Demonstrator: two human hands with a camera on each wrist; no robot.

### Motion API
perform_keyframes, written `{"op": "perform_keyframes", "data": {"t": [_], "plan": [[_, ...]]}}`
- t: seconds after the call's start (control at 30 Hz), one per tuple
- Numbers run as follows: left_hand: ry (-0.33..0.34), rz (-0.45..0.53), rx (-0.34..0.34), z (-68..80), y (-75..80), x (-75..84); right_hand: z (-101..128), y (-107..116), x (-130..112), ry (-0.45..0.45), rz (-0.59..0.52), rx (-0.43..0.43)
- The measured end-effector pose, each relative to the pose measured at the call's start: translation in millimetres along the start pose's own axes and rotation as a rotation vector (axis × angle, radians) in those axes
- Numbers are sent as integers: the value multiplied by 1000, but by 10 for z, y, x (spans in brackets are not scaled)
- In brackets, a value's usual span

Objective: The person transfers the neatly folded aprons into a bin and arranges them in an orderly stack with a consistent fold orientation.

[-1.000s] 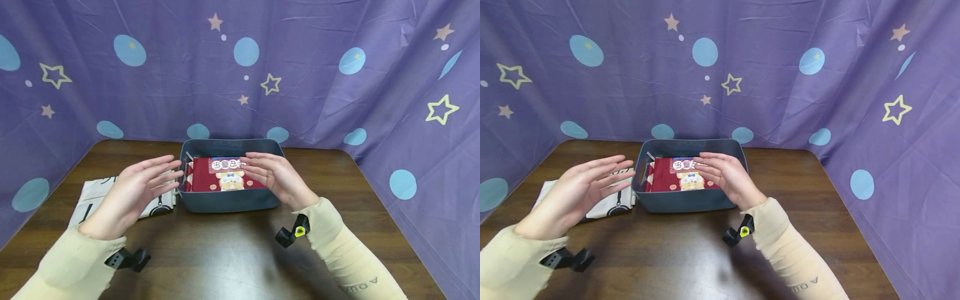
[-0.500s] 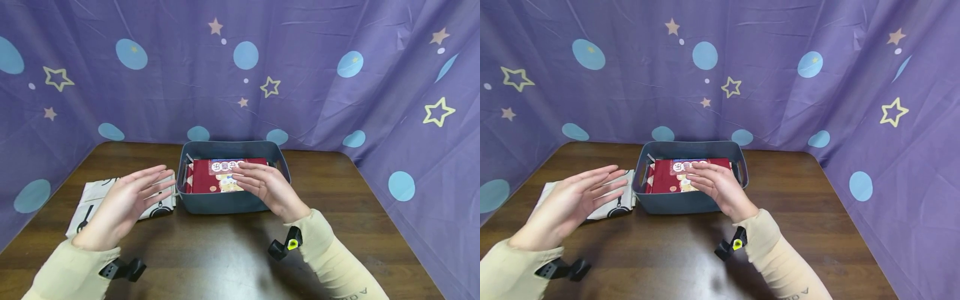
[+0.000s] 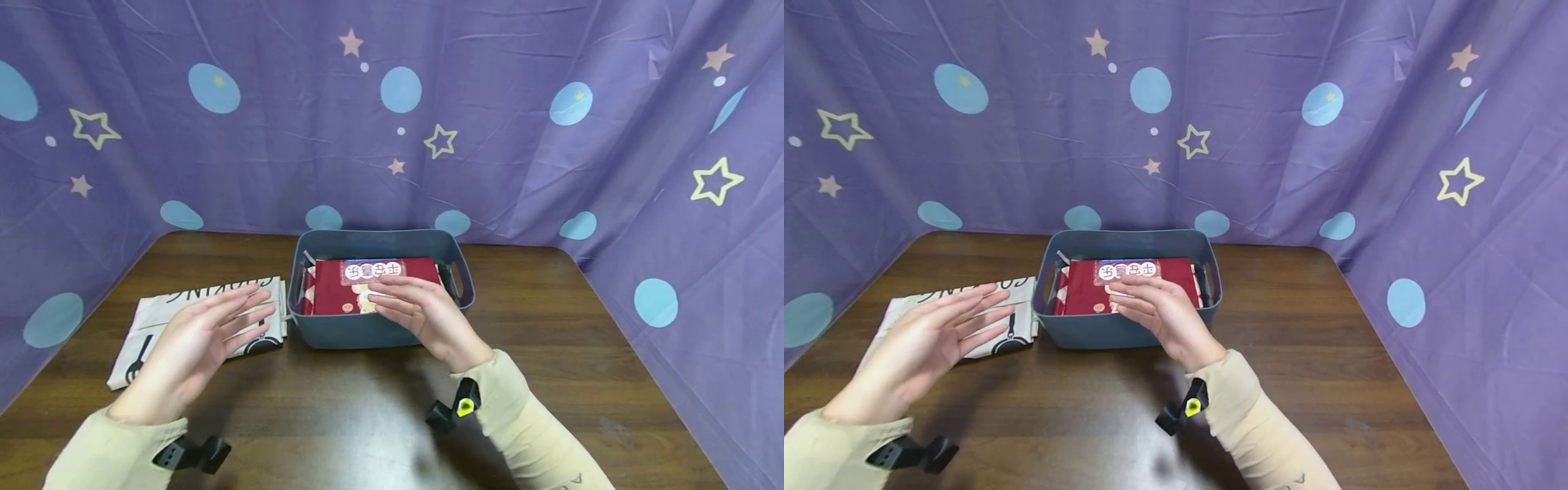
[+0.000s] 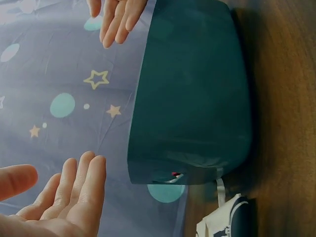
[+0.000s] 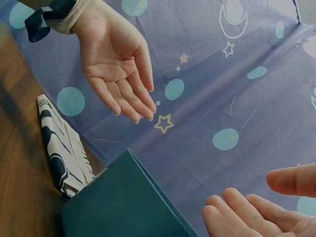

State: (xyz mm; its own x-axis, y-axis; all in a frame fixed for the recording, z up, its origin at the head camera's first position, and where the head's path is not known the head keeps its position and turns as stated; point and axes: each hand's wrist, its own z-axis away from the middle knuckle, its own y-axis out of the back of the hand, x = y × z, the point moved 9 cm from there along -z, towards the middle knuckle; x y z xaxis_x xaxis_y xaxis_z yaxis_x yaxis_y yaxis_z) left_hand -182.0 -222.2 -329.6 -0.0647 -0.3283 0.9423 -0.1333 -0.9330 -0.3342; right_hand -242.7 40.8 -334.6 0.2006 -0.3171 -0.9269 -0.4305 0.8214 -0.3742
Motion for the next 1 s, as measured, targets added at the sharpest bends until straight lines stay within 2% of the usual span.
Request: {"op": "perform_keyframes", "data": {"t": [0.37,0.63,0.83,1.0], "plan": [[-24,63,-23,50,102,-81,-46,-41,148,-26,-28,4],[-20,130,-27,75,161,-144,-35,-92,235,-31,-29,-31],[-15,183,-54,99,201,-190,-31,-137,330,-51,-61,-61],[-21,184,-61,114,231,-211,-30,-164,390,-55,-102,-65]]}}
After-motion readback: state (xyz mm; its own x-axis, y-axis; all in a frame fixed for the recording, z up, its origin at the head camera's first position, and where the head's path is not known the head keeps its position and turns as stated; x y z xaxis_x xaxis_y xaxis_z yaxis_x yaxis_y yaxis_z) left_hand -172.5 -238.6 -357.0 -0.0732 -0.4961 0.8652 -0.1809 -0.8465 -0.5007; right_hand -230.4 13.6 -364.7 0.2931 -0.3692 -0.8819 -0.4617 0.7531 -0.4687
